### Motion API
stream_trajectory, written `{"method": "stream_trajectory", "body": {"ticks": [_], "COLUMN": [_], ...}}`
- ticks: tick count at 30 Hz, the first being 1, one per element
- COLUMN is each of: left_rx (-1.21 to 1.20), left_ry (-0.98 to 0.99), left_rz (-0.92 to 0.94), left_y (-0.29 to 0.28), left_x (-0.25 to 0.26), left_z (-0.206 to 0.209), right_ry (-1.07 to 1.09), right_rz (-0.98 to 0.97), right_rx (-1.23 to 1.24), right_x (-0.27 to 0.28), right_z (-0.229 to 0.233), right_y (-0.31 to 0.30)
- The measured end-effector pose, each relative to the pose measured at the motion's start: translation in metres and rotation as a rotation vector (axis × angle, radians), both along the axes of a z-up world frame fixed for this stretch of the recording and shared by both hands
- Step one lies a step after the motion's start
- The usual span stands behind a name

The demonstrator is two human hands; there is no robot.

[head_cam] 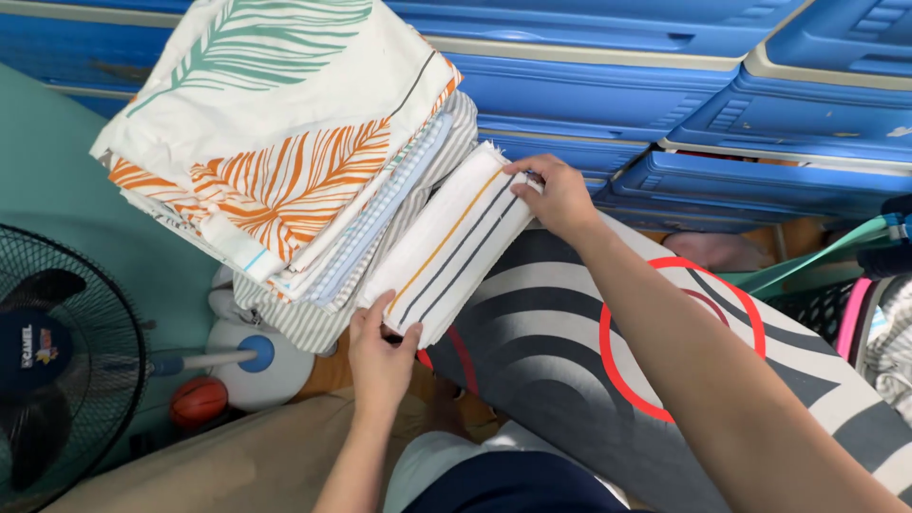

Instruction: The person folds multiple white towels with colored stripes on a patterned cushion. They smooth each towel, fold it into a compact rectangle, and place it on a growing stack to the left.

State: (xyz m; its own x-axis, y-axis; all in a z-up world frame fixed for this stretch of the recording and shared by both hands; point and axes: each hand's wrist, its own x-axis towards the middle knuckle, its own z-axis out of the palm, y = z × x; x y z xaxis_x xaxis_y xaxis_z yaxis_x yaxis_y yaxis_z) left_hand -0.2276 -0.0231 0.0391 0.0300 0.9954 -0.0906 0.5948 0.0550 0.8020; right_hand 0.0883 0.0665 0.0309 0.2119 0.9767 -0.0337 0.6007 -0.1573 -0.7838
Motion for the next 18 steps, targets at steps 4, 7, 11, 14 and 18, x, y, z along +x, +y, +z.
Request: {"method": "stream_trajectory", "body": {"ticks": [4,7,11,14,18], "left_rx": [0.113,0.331,0.524,0.453,0.475], "left_ry": [0.315,0.262,0.567,0.536,0.564], "left_rz": [-0.131,-0.266,-0.467,-0.514,-0.507], "left_y": [0.001,0.012,0.043,0.044,0.038], "left_x": [0.019,0.041,0.038,0.032,0.023], "left_z": [0.028,0.025,-0.004,-0.024,-0.028], "right_ry": [-0.372,-0.418,-0.523,-0.674,-0.790], "right_rz": [-0.030,0.265,0.601,0.561,0.114], "right_rx": [0.368,0.417,0.260,0.140,-0.102], "right_x": [-0.046,-0.104,-0.117,-0.059,0.001], "right_z": [-0.005,-0.019,-0.028,-0.016,0.008], "right_y": [-0.022,-0.053,-0.054,-0.030,-0.008]}}
